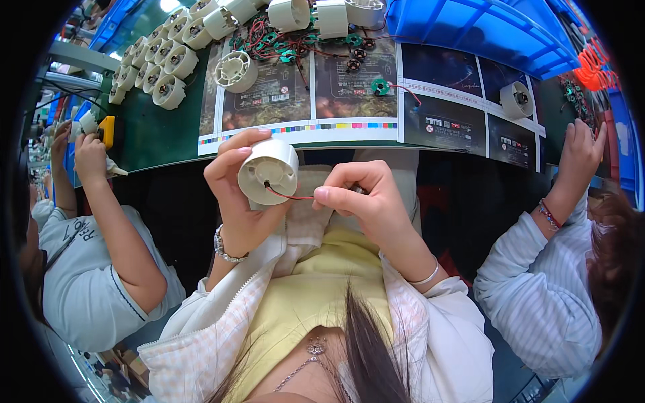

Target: Assembling small electronic circuit boards into plastic housings and securing them with tape.

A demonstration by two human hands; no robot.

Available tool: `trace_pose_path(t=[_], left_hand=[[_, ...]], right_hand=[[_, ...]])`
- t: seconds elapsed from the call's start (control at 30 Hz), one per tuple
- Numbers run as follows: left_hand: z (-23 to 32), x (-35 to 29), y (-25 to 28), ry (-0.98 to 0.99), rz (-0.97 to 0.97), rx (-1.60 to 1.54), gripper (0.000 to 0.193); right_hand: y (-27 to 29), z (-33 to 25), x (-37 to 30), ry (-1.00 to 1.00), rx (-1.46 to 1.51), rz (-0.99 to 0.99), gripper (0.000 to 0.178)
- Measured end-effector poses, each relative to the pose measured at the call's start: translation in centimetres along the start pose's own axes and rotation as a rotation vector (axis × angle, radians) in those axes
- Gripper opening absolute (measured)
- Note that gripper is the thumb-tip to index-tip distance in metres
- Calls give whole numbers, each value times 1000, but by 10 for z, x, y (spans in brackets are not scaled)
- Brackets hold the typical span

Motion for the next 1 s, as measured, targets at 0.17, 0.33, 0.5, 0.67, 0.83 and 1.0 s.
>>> trace_pose_path(t=[0.17,0.33,0.5,0.67,0.83,1.0], left_hand=[[-2,-4,3,67,190,22,75],[-10,-7,-2,164,205,0,72],[-7,-8,-3,95,187,58,72],[12,-1,-2,-73,118,349,67],[30,5,-12,-147,-11,658,59],[29,6,-21,-103,-111,665,50]], right_hand=[[-3,8,2,-22,61,-59,7],[-7,4,-1,41,16,-52,9],[-1,-4,-4,92,22,29,8],[8,-2,-2,86,-104,118,11],[2,-13,-10,238,-524,217,10],[-16,-30,-19,410,-875,344,16]])
Point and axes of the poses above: each hand's wrist, its own x-axis towards the middle knuckle, its own y-axis out of the back of the hand, z = x × y, the point moved 9 cm from there along x, towards the middle knuckle, and after that the axes turned 10 degrees about -y, right-handed, at the moved point
